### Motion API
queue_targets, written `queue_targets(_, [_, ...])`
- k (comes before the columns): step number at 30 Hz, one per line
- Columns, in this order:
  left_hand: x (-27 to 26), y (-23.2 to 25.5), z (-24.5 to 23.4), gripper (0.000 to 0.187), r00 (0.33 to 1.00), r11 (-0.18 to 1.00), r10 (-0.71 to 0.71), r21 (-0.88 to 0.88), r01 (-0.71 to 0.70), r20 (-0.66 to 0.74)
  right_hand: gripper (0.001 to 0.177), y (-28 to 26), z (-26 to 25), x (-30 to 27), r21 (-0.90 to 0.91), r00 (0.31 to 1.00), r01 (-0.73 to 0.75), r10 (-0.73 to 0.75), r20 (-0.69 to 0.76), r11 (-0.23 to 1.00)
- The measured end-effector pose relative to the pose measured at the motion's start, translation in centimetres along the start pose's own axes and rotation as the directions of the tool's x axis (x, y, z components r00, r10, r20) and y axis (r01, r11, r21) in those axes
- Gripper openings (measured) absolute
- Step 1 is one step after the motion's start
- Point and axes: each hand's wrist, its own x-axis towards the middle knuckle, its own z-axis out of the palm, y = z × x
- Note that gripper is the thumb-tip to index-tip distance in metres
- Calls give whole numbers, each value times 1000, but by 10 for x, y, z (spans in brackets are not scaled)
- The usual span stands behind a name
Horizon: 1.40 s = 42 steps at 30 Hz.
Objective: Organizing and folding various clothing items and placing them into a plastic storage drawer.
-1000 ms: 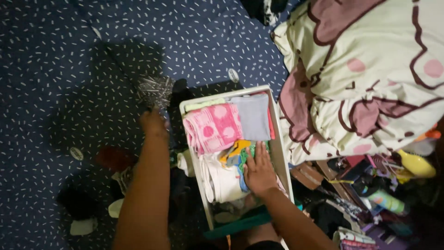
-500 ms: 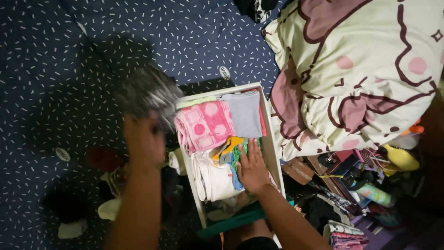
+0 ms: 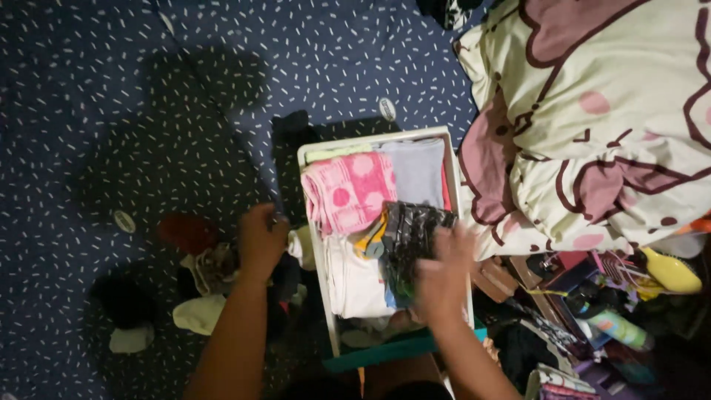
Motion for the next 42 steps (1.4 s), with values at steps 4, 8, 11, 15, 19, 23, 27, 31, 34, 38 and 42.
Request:
queue_targets(4, [24, -43, 39, 54, 978, 886, -161, 456, 84, 133, 92, 71, 54, -19, -498, 847, 531, -432, 309, 686])
queue_targets(8, [94, 27, 66, 60, 870, 819, -493, -344, 460, -12, 93, 93, 63, -23, -483, 844, 534, -397, 361, 694])
queue_targets(11, [144, -44, 110, 89, 974, 994, 12, 107, 12, -226, 97, 96, 64, -30, -499, 841, 539, -400, 365, 678])
queue_targets(15, [214, -129, 150, 71, 968, 976, -218, -5, 219, -123, 101, 100, 67, -24, -493, 844, 529, -367, 392, 690])
queue_targets(19, [172, -80, 98, 54, 908, 928, -362, 8, 372, -209, 99, 96, 63, -27, -483, 847, 524, -368, 384, 701])
queue_targets(23, [65, 56, 14, 52, 905, 989, -36, -147, -30, -424, 92, 105, 62, -26, -453, 853, 513, -374, 364, 729])
queue_targets(27, [-71, 151, -12, 27, 981, 994, -111, -15, 110, -156, 97, 106, 57, -29, -460, 853, 514, -378, 360, 724])
queue_targets(31, [-165, 132, 5, 32, 834, 971, -22, 212, -115, 551, 94, 94, 47, -30, -466, 860, 446, -222, 459, 764])
queue_targets(34, [-173, 131, 3, 27, 806, 861, 152, 324, -393, 573, 95, 73, 38, -27, -455, 865, 405, -170, 473, 793])
queue_targets(38, [-111, 163, -36, 6, 943, 910, 302, 254, -328, 137, 84, 14, 4, -18, -318, 861, 260, -70, 504, 912])
queue_targets(42, [-70, -23, -21, 38, 984, 834, 162, 542, -100, -68, 41, -55, -19, -45, -223, 868, 318, -189, 459, 921])
